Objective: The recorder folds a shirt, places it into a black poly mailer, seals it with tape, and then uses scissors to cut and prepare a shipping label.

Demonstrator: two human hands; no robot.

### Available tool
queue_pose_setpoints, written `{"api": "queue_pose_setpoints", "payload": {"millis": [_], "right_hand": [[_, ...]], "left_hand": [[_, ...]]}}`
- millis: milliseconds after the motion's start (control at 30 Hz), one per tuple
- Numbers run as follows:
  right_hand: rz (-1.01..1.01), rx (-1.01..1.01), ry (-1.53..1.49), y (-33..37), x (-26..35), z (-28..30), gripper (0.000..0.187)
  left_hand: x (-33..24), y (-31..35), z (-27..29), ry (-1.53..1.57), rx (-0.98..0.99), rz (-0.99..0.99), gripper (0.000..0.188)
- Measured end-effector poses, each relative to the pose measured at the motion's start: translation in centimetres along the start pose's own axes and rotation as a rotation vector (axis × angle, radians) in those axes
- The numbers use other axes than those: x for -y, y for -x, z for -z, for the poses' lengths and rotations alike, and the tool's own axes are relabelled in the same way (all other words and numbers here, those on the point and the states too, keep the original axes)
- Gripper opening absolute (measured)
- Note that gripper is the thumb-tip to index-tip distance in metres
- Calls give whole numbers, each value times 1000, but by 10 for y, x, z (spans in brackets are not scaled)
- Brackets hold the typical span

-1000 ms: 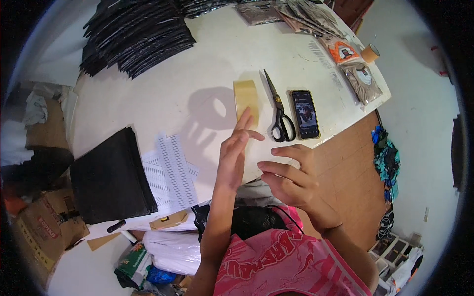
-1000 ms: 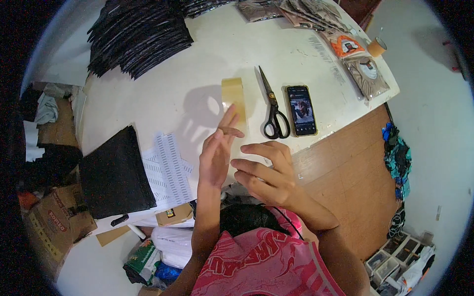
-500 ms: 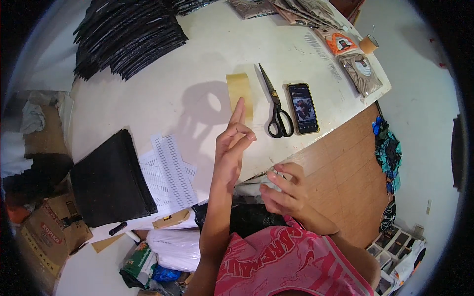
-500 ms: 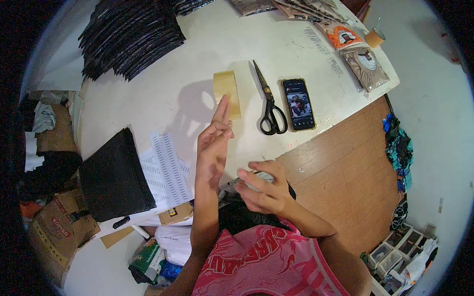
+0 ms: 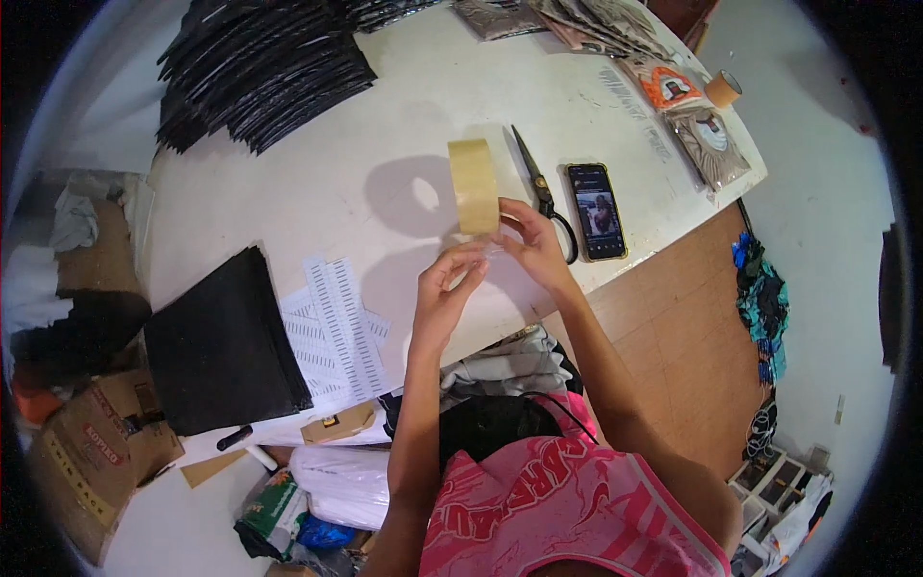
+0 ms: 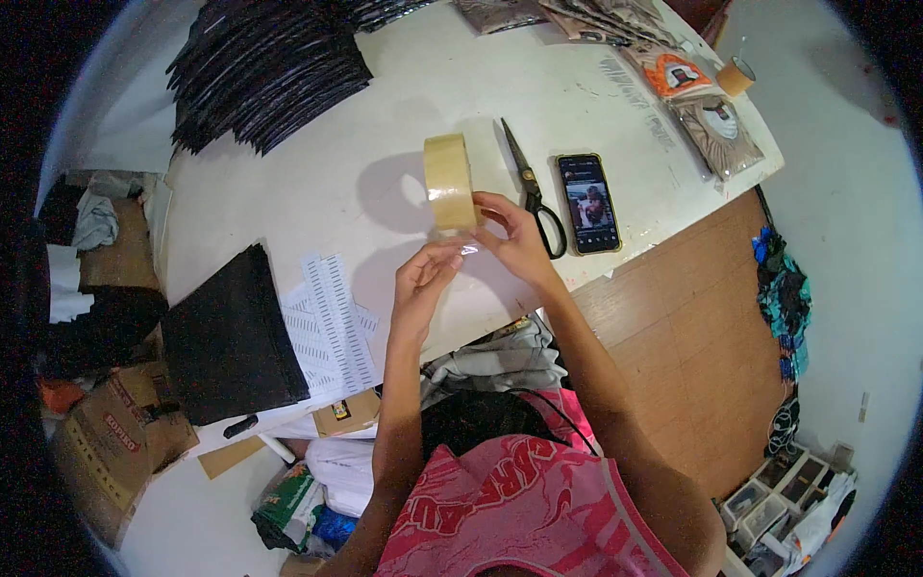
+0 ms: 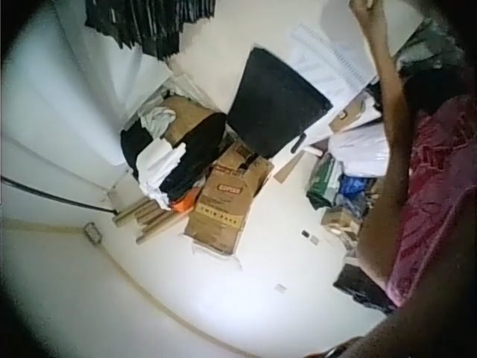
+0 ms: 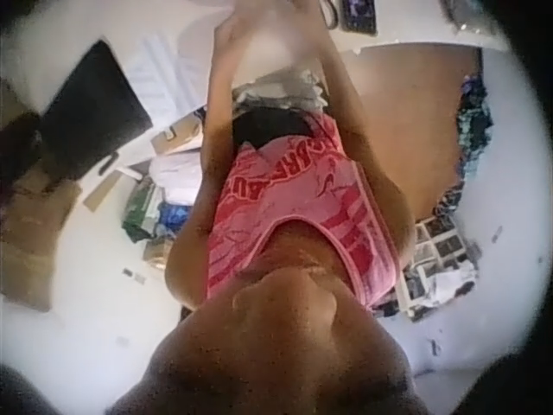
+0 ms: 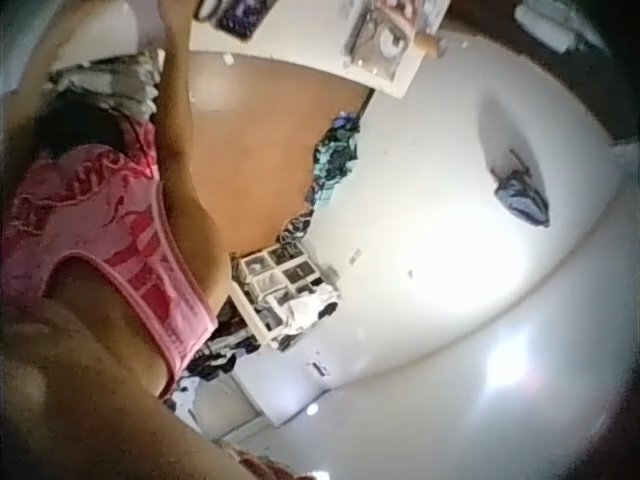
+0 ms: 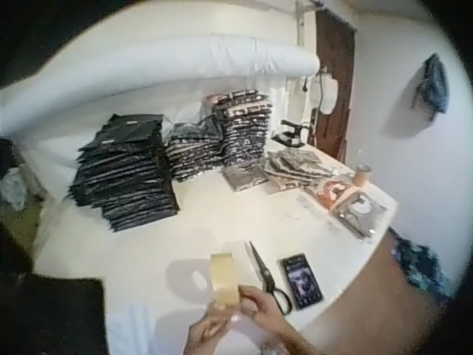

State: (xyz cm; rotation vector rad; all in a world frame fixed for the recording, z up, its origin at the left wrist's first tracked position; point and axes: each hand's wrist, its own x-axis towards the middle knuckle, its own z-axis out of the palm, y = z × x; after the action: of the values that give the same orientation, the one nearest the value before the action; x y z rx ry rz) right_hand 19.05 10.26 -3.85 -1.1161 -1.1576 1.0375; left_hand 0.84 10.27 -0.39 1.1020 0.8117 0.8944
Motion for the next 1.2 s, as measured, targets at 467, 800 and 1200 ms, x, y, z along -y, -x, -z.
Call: {"api": "queue_pose_setpoints", "payload": {"millis": [467, 800, 1200], "right_hand": [[-158, -94, -148, -13, 35, -9, 40], [-158, -229, -120, -36, 40, -14, 28], [-254, -163, -231, -41, 48, -9, 34]], "left_hand": [[17, -17, 12, -64, -47, 46, 24], [34, -11, 6, -146, -190, -108, 34], [42, 2, 15, -211, -237, -282, 37]]}}
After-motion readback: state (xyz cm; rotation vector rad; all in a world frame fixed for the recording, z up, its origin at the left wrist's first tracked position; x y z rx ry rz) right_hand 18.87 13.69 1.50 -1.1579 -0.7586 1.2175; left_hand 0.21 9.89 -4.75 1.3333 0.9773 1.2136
